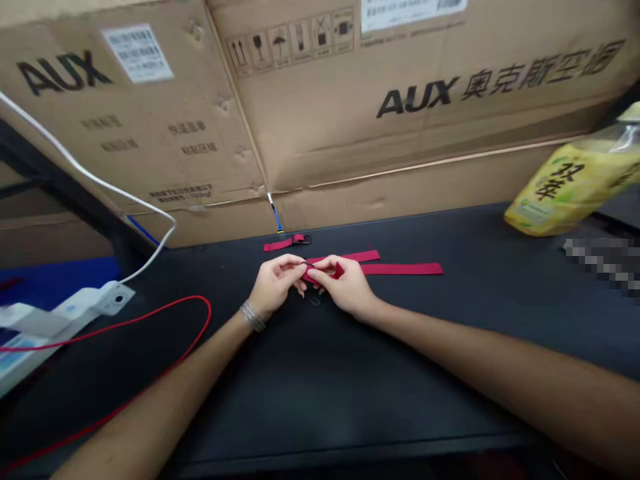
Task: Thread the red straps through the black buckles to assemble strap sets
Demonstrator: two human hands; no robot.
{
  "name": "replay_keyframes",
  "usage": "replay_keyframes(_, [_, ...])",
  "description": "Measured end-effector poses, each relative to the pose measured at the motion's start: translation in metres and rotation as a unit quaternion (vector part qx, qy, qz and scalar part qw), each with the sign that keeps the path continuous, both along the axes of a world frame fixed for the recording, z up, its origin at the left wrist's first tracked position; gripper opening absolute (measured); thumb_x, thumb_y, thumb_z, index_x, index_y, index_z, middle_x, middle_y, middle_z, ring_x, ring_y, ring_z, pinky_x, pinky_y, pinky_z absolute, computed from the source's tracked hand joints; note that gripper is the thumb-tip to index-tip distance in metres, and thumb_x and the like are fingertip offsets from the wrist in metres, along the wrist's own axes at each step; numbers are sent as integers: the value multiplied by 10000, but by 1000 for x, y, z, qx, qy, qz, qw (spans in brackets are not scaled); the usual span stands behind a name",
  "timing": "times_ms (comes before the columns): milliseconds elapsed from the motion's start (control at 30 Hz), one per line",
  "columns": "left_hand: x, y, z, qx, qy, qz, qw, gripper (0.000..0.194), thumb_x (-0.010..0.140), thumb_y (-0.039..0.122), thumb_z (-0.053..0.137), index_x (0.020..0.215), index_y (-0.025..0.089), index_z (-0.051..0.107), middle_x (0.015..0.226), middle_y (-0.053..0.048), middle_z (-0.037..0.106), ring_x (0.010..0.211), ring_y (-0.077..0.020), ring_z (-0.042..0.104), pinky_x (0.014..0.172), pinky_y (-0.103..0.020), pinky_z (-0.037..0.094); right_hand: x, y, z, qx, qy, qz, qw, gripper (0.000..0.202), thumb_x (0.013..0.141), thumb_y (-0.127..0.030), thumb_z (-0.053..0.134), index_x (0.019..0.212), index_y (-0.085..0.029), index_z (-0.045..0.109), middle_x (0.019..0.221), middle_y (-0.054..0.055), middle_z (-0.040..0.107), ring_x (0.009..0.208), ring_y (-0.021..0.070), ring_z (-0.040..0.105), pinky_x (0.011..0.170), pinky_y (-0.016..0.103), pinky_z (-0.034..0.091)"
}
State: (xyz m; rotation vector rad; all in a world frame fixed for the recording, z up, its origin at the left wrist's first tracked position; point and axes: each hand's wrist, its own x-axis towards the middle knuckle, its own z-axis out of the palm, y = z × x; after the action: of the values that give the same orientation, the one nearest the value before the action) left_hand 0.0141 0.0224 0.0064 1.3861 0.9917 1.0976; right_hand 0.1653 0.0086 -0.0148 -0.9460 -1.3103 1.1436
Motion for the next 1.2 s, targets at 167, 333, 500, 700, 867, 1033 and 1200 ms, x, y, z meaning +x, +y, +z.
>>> replay_keyframes(167, [0,0,3,4,17,1,1000,338,628,344,760,798,94,608,604,-11,627,470,-128,594,469,-252,504,0,0,-1,10,-7,8,1000,252,718,-392,681,734,-143,644,699,44,676,612,136,590,570,252,470])
replay_keyframes(333, [-1,0,4,17,50,9,999,345,638,351,753,814,91,611,592,-12,628,465,-120,585,479,-237,480,1,1,-2,18,-21,-2,1000,219,720,-359,670,760,-146,637,728,41,677,623,140,603,585,261,489])
replay_keyframes(500, [-2,0,3,22,48,6,999,346,654,356,741,831,92,603,602,-8,629,478,-116,590,501,-233,479,1,1,-4,24,-36,-6,999,139,720,-278,649,771,-154,614,720,35,670,615,144,607,585,270,498])
replay_keyframes(700, [0,-2,5,-6,35,-33,999,382,618,310,775,871,84,599,730,-53,681,641,-167,665,679,-308,545,0,-3,-1,9,-29,-12,999,90,727,-236,637,728,-155,597,693,39,665,631,163,629,604,286,509])
replay_keyframes(867, [-1,-1,2,-5,38,-35,999,372,626,314,768,879,95,605,797,-70,688,707,-183,669,738,-340,544,0,-2,-1,-12,-20,-10,1000,97,733,-230,641,781,-158,599,703,41,666,635,168,639,602,293,522])
replay_keyframes(1033, [0,-1,1,33,57,-12,998,323,663,303,735,888,107,610,835,-64,675,766,-171,651,745,-299,532,0,0,-3,-8,-68,-33,997,117,760,-254,636,817,-161,594,753,43,667,644,158,634,599,281,521])
replay_keyframes(1200, [0,1,-1,33,57,-3,998,309,673,316,718,869,113,592,789,-44,658,715,-151,642,710,-277,530,1,0,-3,14,-128,-35,991,104,797,-258,605,826,-160,617,787,41,679,676,146,631,634,259,504])
